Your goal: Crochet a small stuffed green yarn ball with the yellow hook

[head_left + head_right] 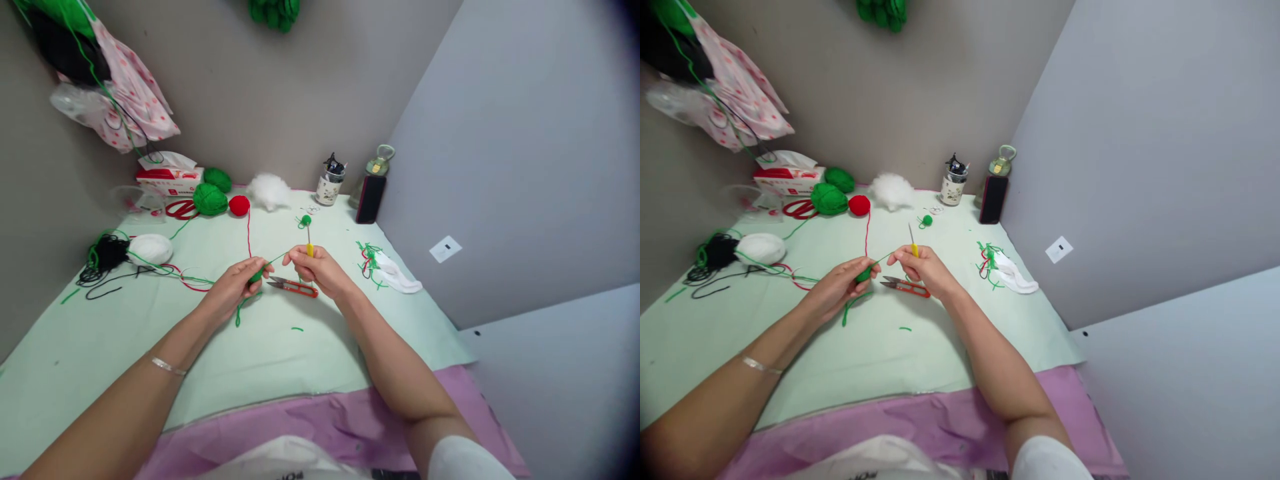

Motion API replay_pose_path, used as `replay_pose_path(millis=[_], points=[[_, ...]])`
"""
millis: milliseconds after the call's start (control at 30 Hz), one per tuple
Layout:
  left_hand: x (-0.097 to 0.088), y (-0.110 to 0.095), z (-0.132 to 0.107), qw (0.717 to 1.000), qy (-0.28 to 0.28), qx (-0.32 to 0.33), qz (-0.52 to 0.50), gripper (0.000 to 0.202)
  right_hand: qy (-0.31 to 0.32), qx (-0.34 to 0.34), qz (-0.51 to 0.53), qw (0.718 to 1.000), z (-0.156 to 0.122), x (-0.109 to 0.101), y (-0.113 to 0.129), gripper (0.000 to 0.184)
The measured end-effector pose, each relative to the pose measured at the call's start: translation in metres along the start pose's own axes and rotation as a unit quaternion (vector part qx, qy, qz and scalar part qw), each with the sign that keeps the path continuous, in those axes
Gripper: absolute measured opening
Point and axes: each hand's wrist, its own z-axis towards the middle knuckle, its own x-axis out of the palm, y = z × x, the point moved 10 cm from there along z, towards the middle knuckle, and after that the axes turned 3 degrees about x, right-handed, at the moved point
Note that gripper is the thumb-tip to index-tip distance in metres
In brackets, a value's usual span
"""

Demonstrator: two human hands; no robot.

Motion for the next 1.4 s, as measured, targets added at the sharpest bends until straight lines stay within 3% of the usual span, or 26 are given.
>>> replay_pose_path(millis=[200, 300, 733, 1000, 1233, 1400], points=[[0.013, 0.001, -0.005, 0.993, 0.039, -0.031, -0.105, 0.039, -0.065, -0.015, 0.01, 0.998, 0.002, -0.022, -0.002, 0.031], [0.014, 0.003, -0.005, 0.992, 0.036, -0.032, -0.121, 0.034, -0.068, -0.022, 0.005, 0.997, 0.002, -0.023, -0.002, 0.032], [0.017, 0.013, -0.004, 0.99, 0.031, -0.031, -0.134, 0.01, -0.021, -0.052, -0.019, 0.998, -0.004, -0.005, 0.01, 0.032], [0.023, 0.023, -0.004, 0.993, 0.045, -0.054, -0.1, 0.004, 0.089, -0.043, -0.086, 0.991, -0.02, 0.039, 0.016, 0.033], [0.028, 0.014, -0.006, 0.992, 0.06, -0.045, -0.1, 0.009, 0.05, -0.046, -0.046, 0.997, -0.016, 0.026, 0.019, 0.036], [0.022, 0.019, -0.004, 0.996, 0.039, -0.04, -0.076, 0.014, 0.081, -0.048, -0.078, 0.992, -0.02, 0.039, 0.018, 0.034]])
